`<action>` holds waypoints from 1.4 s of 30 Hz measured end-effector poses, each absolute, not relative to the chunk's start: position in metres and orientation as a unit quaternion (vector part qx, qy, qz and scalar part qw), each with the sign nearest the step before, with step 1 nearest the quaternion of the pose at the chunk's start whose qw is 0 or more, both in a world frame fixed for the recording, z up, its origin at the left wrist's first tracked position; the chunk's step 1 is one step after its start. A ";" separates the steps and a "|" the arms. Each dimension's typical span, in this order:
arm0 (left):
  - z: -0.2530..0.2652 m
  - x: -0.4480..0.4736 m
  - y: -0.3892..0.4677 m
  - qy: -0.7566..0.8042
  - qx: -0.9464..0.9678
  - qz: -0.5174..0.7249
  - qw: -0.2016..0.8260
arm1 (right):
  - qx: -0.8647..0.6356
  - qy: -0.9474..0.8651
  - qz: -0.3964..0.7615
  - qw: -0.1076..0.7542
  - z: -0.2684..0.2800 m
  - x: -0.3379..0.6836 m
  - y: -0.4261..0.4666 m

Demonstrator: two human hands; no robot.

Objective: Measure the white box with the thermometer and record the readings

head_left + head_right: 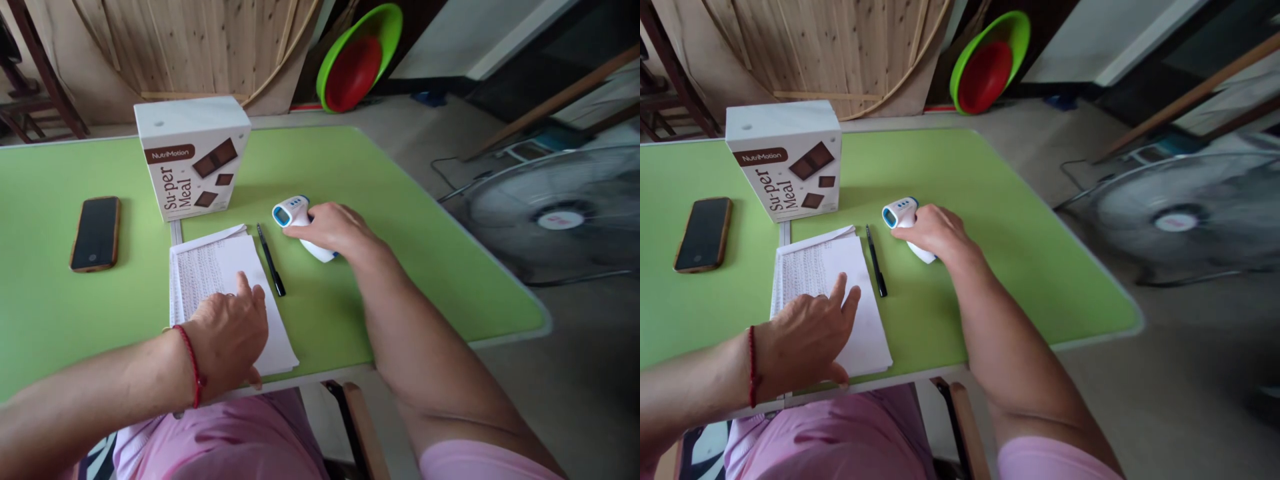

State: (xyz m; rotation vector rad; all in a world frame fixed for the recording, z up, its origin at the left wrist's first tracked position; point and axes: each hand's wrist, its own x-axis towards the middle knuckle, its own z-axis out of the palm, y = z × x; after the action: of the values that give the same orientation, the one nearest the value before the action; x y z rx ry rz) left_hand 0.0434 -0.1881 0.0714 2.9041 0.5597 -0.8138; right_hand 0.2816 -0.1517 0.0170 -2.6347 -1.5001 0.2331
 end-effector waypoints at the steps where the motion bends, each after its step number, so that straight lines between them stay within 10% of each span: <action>1: 0.070 0.043 -0.188 0.184 0.945 -0.268 0.037 | -0.865 -0.493 0.079 0.045 0.017 0.282 -0.152; 23: 0.068 0.044 -0.164 0.263 0.939 -0.218 0.031 | -0.735 -0.663 0.025 0.140 0.003 0.230 -0.163; 42: 0.062 0.025 -0.090 0.385 0.904 -0.185 -0.006 | -0.492 -0.624 0.064 0.604 -0.001 0.216 -0.167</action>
State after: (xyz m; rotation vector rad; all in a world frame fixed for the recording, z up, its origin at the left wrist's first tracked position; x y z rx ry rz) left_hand 0.0252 -0.0900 0.0625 2.8517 1.2160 -0.5826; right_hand 0.2160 -0.1667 -0.0009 -1.1379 -1.4455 0.1487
